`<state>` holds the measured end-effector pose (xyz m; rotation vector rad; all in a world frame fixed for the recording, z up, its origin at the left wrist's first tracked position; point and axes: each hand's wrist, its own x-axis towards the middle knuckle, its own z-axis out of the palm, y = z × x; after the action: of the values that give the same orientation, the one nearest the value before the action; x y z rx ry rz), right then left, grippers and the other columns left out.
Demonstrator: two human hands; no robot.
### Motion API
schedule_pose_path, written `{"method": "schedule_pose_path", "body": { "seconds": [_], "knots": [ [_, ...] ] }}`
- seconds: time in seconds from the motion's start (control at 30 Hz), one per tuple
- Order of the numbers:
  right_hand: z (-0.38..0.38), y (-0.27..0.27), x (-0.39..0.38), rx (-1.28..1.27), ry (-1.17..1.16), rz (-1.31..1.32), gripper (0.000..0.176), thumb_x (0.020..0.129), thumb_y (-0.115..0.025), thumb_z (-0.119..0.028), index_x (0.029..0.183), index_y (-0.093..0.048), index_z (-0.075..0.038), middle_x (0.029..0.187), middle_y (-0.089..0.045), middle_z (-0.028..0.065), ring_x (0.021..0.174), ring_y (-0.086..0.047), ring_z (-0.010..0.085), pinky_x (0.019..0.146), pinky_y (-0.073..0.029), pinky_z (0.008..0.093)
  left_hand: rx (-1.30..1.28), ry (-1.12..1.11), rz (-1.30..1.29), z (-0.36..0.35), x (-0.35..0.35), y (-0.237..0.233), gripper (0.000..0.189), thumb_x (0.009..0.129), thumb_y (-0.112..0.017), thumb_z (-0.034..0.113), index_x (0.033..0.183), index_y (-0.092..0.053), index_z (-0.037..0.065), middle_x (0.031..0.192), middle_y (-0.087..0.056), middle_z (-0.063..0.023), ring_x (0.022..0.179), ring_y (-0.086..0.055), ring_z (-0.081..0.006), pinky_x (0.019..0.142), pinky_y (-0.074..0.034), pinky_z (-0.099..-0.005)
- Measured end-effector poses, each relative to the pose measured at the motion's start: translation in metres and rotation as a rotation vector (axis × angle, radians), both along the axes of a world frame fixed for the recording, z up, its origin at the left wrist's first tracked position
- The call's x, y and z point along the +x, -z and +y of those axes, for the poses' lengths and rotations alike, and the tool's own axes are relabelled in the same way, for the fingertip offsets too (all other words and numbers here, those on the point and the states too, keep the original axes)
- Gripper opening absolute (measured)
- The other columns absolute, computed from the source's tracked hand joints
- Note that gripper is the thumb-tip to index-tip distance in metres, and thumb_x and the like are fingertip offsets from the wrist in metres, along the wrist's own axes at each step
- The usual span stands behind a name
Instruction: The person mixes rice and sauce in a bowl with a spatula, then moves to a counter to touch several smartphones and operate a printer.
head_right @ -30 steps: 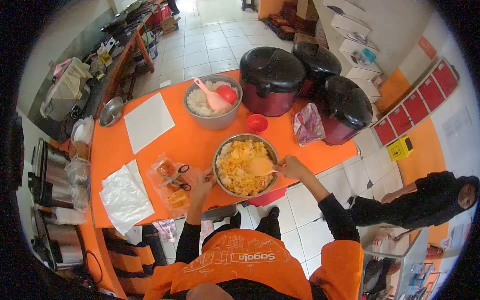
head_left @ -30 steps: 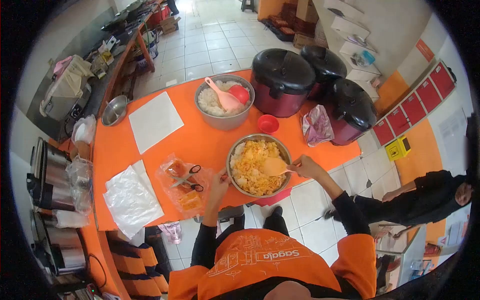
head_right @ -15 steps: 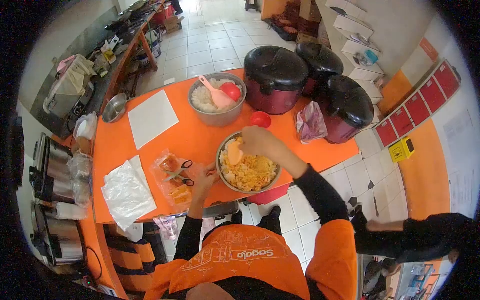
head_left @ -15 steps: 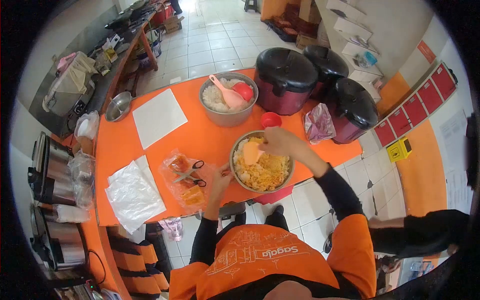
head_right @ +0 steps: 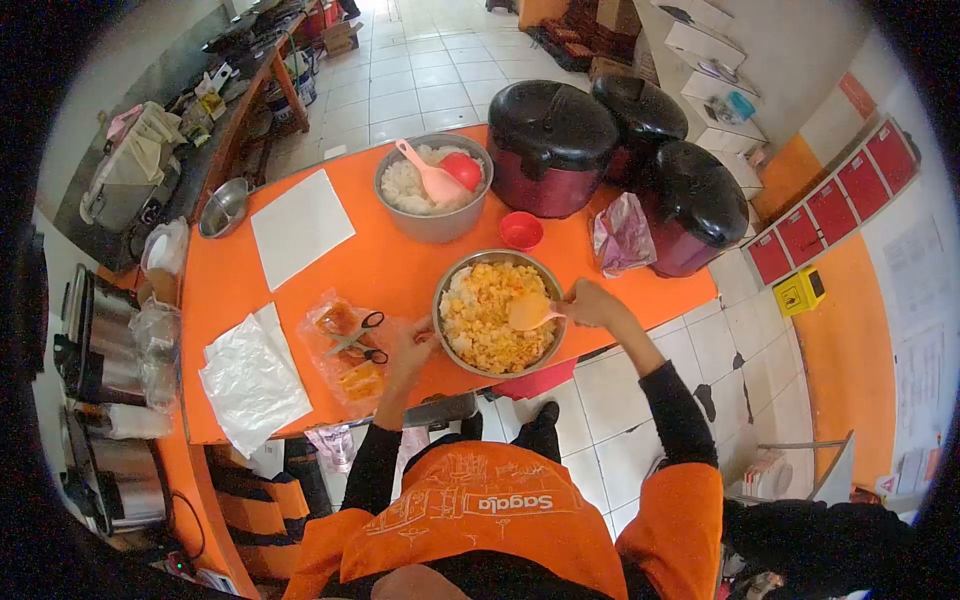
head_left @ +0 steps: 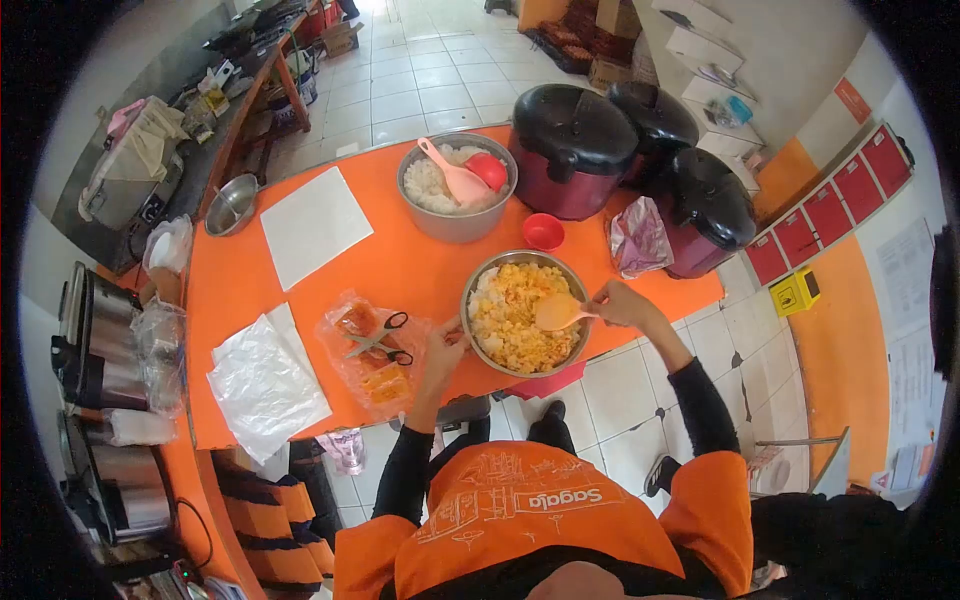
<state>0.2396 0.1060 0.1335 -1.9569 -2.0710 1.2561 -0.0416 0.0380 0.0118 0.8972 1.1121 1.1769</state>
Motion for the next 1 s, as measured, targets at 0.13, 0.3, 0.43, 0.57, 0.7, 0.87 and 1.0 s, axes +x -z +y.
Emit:
{"method": "schedule_pose_path", "body": {
  "seconds": [0.13,0.3,0.43,0.57,0.7,0.87,1.0],
  "knots": [
    [0.021,-0.030,-0.014,0.118,-0.151,-0.049,0.032,0.073,-0.059,-0.032,0.069,-0.064,-0.001,0.050,-0.054,0.0070,0.041,-0.049,0.0119,0.040,-0.039,0.0259,-0.096,0.031,0.081,0.003,-0.003,-0.002,0.028,0.079,-0.052,0.006,0.107,-0.054,0.001,0.098,-0.056,-0.0047,0.083,-0.054,-0.0120,0.071,-0.047,-0.0241],
    [0.048,0.009,-0.050,0.366,-0.275,-0.060,0.031,0.075,-0.057,-0.029,0.067,-0.063,0.001,0.051,-0.055,0.0090,0.041,-0.050,0.0136,0.039,-0.038,0.0279,-0.020,0.028,-0.071,0.001,-0.001,-0.005,0.029,0.080,-0.051,0.005,0.108,-0.053,0.001,0.096,-0.056,-0.0046,0.083,-0.054,-0.0122,0.070,-0.047,-0.0241],
    [0.030,0.028,-0.031,0.234,-0.032,0.089,0.033,0.074,-0.057,-0.029,0.065,-0.062,0.003,0.048,-0.054,0.0110,0.041,-0.052,0.0175,0.041,-0.040,0.0312,-0.007,0.037,-0.077,0.001,-0.003,0.001,0.030,0.080,-0.050,0.004,0.110,-0.052,0.001,0.094,-0.055,-0.0040,0.082,-0.055,-0.0130,0.070,-0.048,-0.0241],
    [0.005,0.008,-0.004,-0.001,0.115,0.115,0.035,0.077,-0.055,-0.030,0.064,-0.062,0.001,0.044,-0.049,0.0074,0.035,-0.045,0.0121,0.036,-0.036,0.0262,-0.030,0.037,-0.093,-0.001,-0.001,-0.003,0.030,0.081,-0.050,0.004,0.110,-0.052,0.001,0.094,-0.055,-0.0038,0.082,-0.054,-0.0130,0.071,-0.048,-0.0240],
    [-0.006,0.006,0.010,-0.017,0.140,0.088,0.034,0.078,-0.055,-0.029,0.064,-0.063,0.001,0.044,-0.048,0.0056,0.035,-0.042,0.0102,0.035,-0.034,0.0245,-0.080,-0.009,-0.047,-0.003,0.002,-0.018,0.029,0.082,-0.050,0.004,0.110,-0.052,0.002,0.096,-0.054,-0.0039,0.083,-0.055,-0.0132,0.071,-0.049,-0.0244],
    [0.004,0.030,0.005,0.158,-0.048,-0.144,0.026,0.072,-0.056,-0.024,0.067,-0.062,0.001,0.053,-0.056,0.0139,0.045,-0.055,0.0237,0.044,-0.043,0.0337,-0.033,0.014,-0.102,-0.003,0.002,-0.001,0.030,0.082,-0.050,0.006,0.112,-0.050,0.002,0.099,-0.054,-0.0037,0.083,-0.055,-0.0125,0.070,-0.049,-0.0246],
    [0.018,0.047,-0.053,0.561,-0.403,-0.421,0.024,0.071,-0.054,-0.021,0.066,-0.060,0.002,0.059,-0.057,0.0146,0.056,-0.058,0.0270,0.051,-0.045,0.0363,-0.023,-0.037,-0.122,-0.017,0.012,-0.003,0.034,0.082,-0.050,0.005,0.116,-0.047,0.003,0.096,-0.055,-0.0048,0.080,-0.056,-0.0113,0.067,-0.049,-0.0236]
  ]
}}
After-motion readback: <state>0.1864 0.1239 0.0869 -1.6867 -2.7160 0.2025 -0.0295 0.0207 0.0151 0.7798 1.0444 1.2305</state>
